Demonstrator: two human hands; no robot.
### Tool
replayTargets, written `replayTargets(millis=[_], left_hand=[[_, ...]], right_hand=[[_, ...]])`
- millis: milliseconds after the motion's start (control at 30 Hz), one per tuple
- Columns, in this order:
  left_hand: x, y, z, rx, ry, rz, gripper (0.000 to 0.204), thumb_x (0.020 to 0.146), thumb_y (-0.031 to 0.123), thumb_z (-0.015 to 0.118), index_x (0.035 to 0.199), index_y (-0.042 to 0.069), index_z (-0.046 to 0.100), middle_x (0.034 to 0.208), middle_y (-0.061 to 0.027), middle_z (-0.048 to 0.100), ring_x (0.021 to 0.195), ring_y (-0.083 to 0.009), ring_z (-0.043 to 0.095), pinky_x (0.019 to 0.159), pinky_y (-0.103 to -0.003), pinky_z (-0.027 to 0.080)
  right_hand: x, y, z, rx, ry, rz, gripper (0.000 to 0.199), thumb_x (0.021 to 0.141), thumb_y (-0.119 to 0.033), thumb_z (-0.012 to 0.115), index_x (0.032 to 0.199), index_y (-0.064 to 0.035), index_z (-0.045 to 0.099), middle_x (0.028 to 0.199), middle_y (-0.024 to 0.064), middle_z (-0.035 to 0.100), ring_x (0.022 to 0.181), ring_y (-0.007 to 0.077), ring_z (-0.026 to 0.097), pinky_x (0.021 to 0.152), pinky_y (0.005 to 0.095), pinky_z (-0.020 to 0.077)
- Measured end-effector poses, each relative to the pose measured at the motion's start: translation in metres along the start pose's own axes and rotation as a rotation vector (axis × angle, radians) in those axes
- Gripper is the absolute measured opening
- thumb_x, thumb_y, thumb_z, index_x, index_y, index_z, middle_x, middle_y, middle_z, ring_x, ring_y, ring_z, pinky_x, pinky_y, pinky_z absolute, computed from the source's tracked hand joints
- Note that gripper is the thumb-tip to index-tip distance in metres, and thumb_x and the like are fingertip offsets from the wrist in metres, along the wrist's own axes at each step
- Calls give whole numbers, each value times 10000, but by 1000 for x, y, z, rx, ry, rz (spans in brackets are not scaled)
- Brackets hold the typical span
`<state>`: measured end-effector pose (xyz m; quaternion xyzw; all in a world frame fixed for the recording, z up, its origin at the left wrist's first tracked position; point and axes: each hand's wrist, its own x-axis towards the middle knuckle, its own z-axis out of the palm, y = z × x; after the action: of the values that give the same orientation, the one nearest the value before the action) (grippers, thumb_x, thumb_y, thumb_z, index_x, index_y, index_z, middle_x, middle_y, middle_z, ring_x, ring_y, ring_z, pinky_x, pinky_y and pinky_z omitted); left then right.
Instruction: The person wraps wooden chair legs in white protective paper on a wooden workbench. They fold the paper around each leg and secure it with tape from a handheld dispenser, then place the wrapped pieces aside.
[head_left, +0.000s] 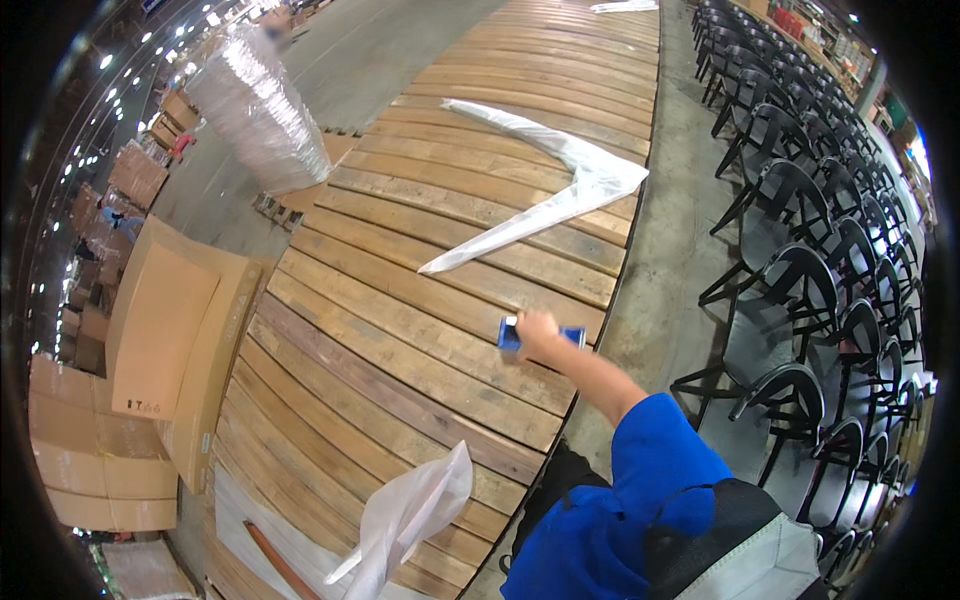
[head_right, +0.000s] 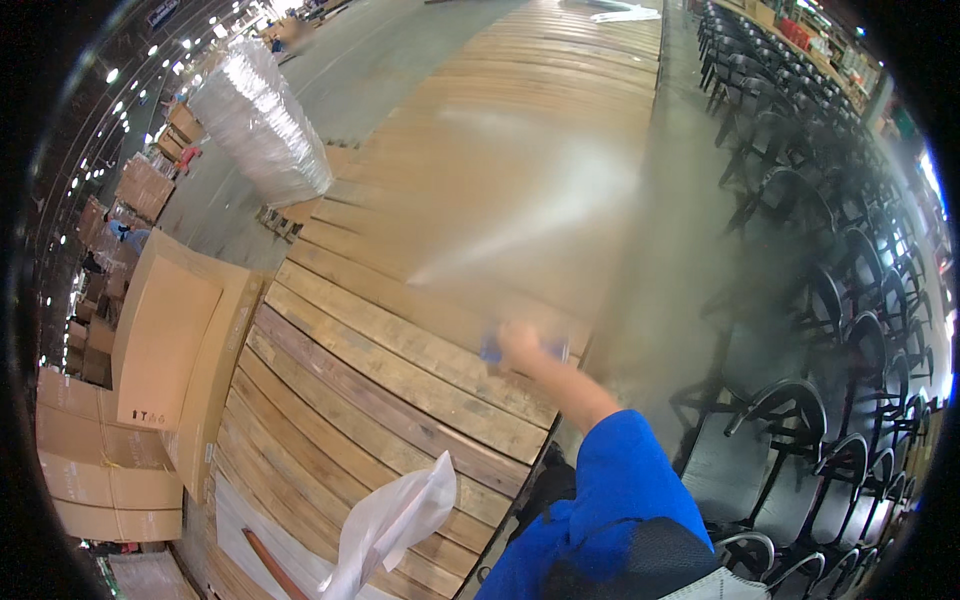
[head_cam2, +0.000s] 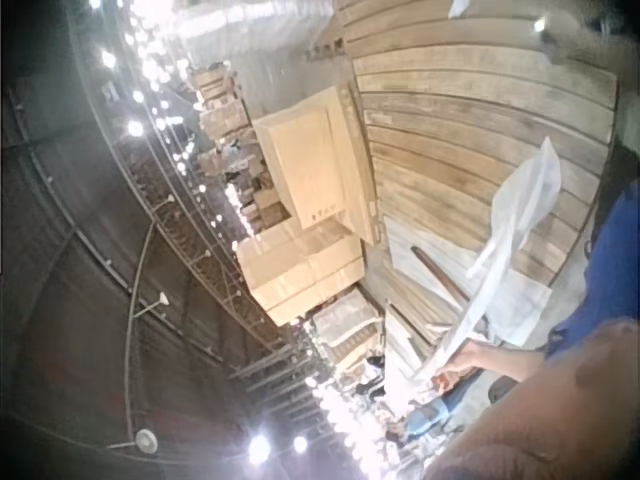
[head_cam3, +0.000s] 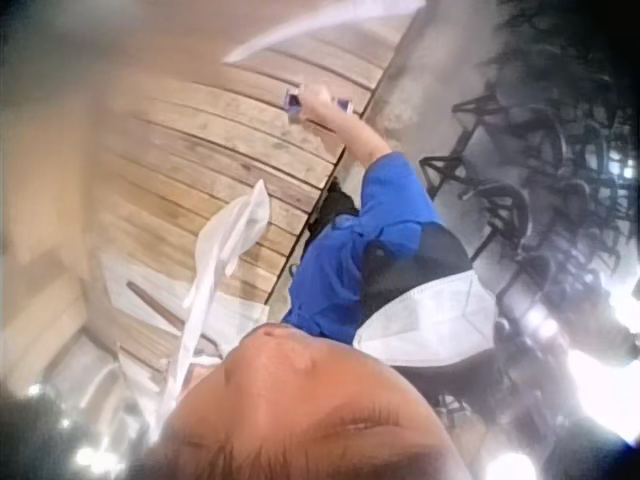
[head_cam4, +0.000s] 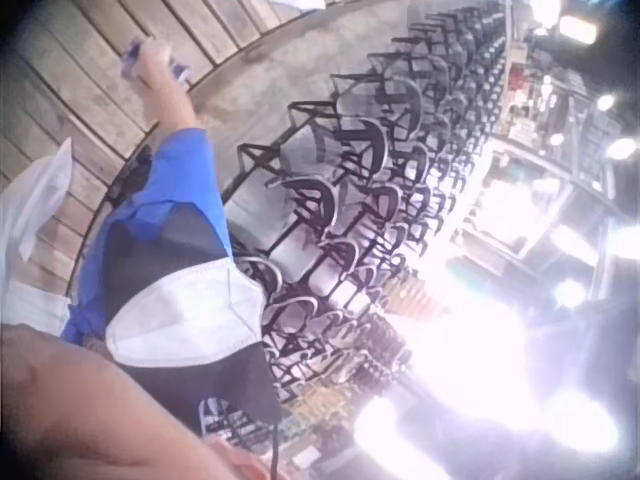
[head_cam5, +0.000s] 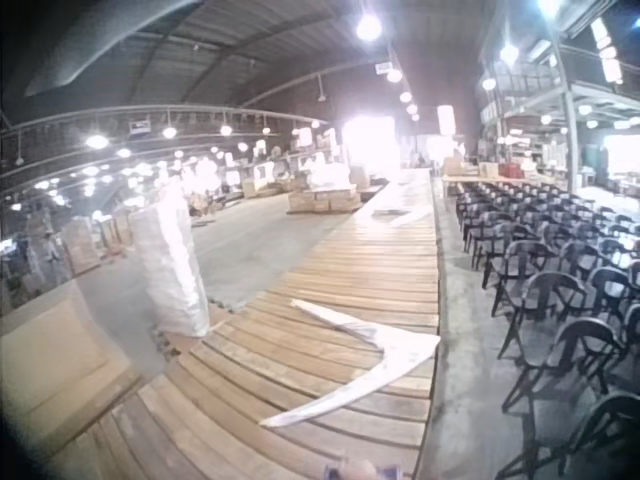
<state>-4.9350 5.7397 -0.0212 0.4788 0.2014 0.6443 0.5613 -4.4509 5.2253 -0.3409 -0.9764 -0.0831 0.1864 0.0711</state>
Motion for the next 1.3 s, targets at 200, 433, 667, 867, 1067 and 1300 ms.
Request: replayTargets(millis=[200,433,667,867,1067,1300], left_hand=[[11,-15,-26,-57,-52,46,372,957,450,632,1189,158,645,1179,7,665,1108,-173,622,1026,-408,499],[4,-11,-18,-201,148,-254,591,882,653,601,1239,182,619,1193,-42,641,1090,-235,606,978,-485,480],[36,-42,-60,-132,6,-218,704,882,717,557,1303,153,575,1269,-107,613,1186,-277,562,1020,-510,448],[25,-45,-48,-132,27,-242,749,932,691,512,1426,131,457,1312,-119,582,1173,-272,567,1033,-472,456],[37,-66,-40,-269,103,-214,805,982,666,467,1548,108,339,1355,-132,552,1161,-268,572,1046,-433,463],[39,-36,14,-167,-200,-45,774,975,575,585,1581,192,296,1242,-40,548,1015,-197,549,893,-370,481]], right_hand=[[-83,-39,45,322,194,192,767,722,-638,757,1240,-79,667,1157,169,711,1084,317,676,1004,476,452],[-141,3,69,289,-25,237,461,887,-598,636,1051,-199,799,1074,111,752,1043,330,692,1005,469,451],[-118,13,69,481,-217,306,505,855,-563,673,1103,-136,778,1123,137,744,1048,316,711,881,444,558],[-121,3,71,366,-147,272,541,841,-569,669,1083,-97,773,1106,157,742,1024,324,712,861,444,556],[-152,0,62,554,-81,153,521,847,-443,712,1250,-113,695,1096,171,738,1021,346,705,880,438,543],[-182,15,121,439,-129,448,375,790,-310,768,958,22,722,1005,205,745,956,295,736,806,423,569]])
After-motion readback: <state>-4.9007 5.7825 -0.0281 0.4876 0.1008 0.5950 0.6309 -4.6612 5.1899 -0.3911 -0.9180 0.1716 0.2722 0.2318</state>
